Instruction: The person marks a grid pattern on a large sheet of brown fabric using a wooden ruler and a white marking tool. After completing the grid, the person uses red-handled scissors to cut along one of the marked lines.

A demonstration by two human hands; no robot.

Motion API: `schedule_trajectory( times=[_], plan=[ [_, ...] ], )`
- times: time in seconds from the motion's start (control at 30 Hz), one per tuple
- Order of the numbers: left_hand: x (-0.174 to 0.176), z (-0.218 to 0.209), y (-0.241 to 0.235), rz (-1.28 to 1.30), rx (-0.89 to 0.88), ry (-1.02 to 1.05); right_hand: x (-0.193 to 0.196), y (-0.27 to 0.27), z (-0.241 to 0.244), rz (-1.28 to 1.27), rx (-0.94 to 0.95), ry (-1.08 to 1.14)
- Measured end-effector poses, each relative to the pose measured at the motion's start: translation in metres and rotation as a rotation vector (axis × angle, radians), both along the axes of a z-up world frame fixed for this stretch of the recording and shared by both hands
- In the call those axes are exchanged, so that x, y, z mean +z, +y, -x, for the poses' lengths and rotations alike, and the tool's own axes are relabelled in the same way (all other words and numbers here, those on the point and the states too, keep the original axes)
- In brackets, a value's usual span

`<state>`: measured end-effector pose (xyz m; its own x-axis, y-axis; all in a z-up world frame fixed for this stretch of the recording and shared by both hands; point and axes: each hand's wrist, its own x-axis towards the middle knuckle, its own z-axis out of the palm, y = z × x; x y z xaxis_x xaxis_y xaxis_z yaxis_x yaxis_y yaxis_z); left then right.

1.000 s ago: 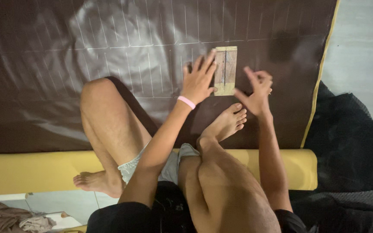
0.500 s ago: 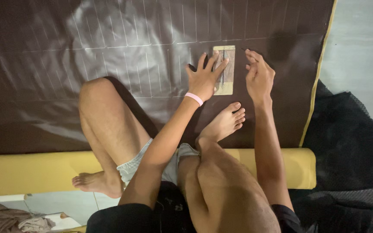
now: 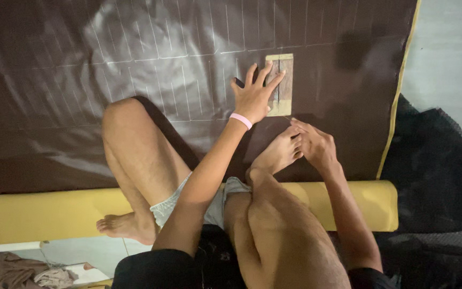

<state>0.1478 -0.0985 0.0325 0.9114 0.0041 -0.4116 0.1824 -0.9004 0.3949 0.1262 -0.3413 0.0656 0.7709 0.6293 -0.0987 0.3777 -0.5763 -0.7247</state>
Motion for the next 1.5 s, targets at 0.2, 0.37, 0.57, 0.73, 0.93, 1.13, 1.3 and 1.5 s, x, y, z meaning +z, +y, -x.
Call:
schedule_trajectory(
  times=[0.2,0.37,0.57,0.73,0.93,1.13,1.3,1.5],
  plan=[
    [-0.005,-0.001,0.000,-0.003,-0.017,-0.028,-0.009,0.030,-0.003,0.162,0.069,0.109],
    [-0.005,0.001,0.002,-0.007,-0.013,0.019,0.007,0.000,-0.013,0.131,-0.067,-0.030],
    [-0.006,0.001,0.007,0.064,0.036,0.053,-0.016,0.033,-0.048,-0.017,-0.161,-0.070],
    [-0.003,0.006,0.013,0.104,0.043,-0.021,-0.019,0.067,-0.076,0.009,0.019,-0.271],
    [-0.012,0.011,0.029,0.208,0.035,-0.047,0.007,0.037,-0.052,0.059,0.196,-0.203],
    [-0.010,0.008,0.019,0.208,-0.061,-0.160,0.009,0.021,-0.055,-0.107,-0.218,-0.113],
    [-0.017,-0.016,-0.019,0.208,-0.074,-0.171,-0.001,0.002,-0.045,-0.132,-0.362,-0.029],
    [-0.018,-0.016,-0.020,0.236,-0.039,-0.204,-0.003,-0.017,-0.039,-0.163,-0.396,-0.064]
  ],
)
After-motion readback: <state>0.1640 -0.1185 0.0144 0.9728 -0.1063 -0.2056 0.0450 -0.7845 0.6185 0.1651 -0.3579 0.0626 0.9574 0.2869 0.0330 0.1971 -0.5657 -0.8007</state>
